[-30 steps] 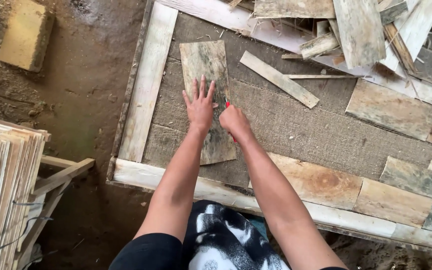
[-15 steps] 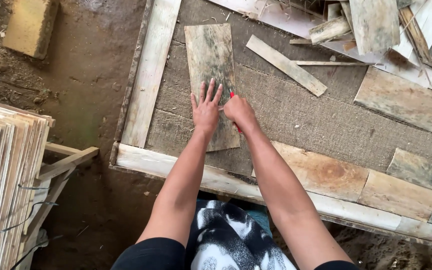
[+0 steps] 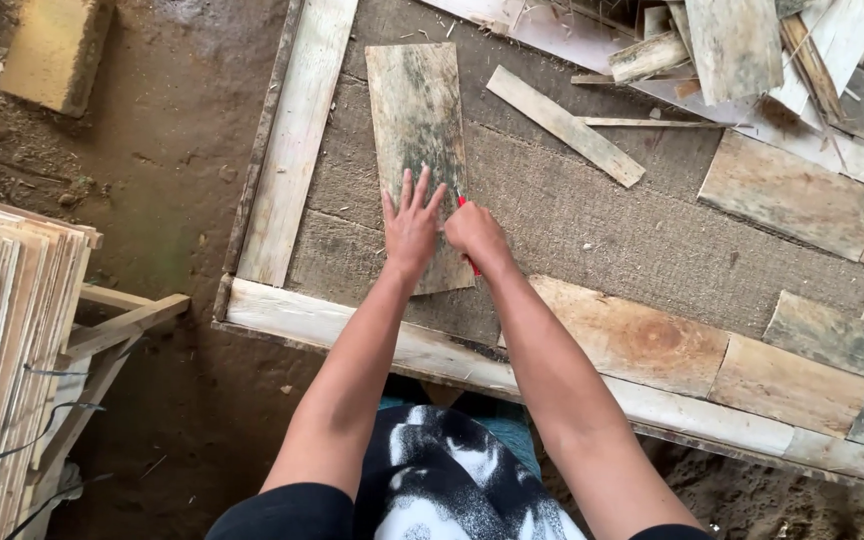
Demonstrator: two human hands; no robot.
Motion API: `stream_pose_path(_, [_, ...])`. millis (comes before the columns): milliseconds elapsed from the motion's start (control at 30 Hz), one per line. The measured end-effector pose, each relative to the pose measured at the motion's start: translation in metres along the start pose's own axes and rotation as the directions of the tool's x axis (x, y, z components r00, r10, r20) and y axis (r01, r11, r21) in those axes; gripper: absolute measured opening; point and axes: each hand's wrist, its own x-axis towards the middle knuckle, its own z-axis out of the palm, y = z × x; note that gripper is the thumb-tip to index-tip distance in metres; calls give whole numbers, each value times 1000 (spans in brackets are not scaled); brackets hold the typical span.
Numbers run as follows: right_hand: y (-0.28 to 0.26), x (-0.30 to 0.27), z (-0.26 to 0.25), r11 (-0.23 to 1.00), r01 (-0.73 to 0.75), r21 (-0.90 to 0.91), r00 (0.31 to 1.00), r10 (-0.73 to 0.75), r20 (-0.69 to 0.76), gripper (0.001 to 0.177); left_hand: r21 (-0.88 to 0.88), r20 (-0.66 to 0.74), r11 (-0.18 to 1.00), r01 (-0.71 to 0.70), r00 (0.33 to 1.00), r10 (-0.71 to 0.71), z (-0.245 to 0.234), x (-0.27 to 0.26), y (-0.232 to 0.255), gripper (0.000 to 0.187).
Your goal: The person uses a red utility knife to cut a long wooden plank on a workbench. They repeatedly score the wood along its length and width, then snap off sections to create smaller pieces. The cut pieces are set aside on the bench.
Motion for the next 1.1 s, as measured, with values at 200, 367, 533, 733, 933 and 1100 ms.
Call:
stream_pose_path(200, [-1,-7,0,999,6,31,1000,-6,-12,45,-66,43,997,44,998,-42,13,-11,-1,80])
stream_pose_path(367, [4,-20,3,1000,1,25,1000,-1,2,45,-53,88,996,66,994,-61,11,-8,-2,82])
stream_pose_path(533, [8,-64,4,997,-35,67,999,33,33,44,-32,120,995,92,989,-87,2,-11,3,81])
stream_pose_path(733, [28,-65,30,997,-43,57,999,41,34,43,-3,128,995,95,987,-94,6,-11,2,85])
stream_pose_path(933, [32,-95,26,994,-35,105,999,35,-3,43,-38,127,991,127,985,-121,15,-9,7,84])
stream_pose_path(1100, [52,-76,48,998,8,55,1000,-7,-14,46,-33,120,994,103,988,-98,16,-5,2,87])
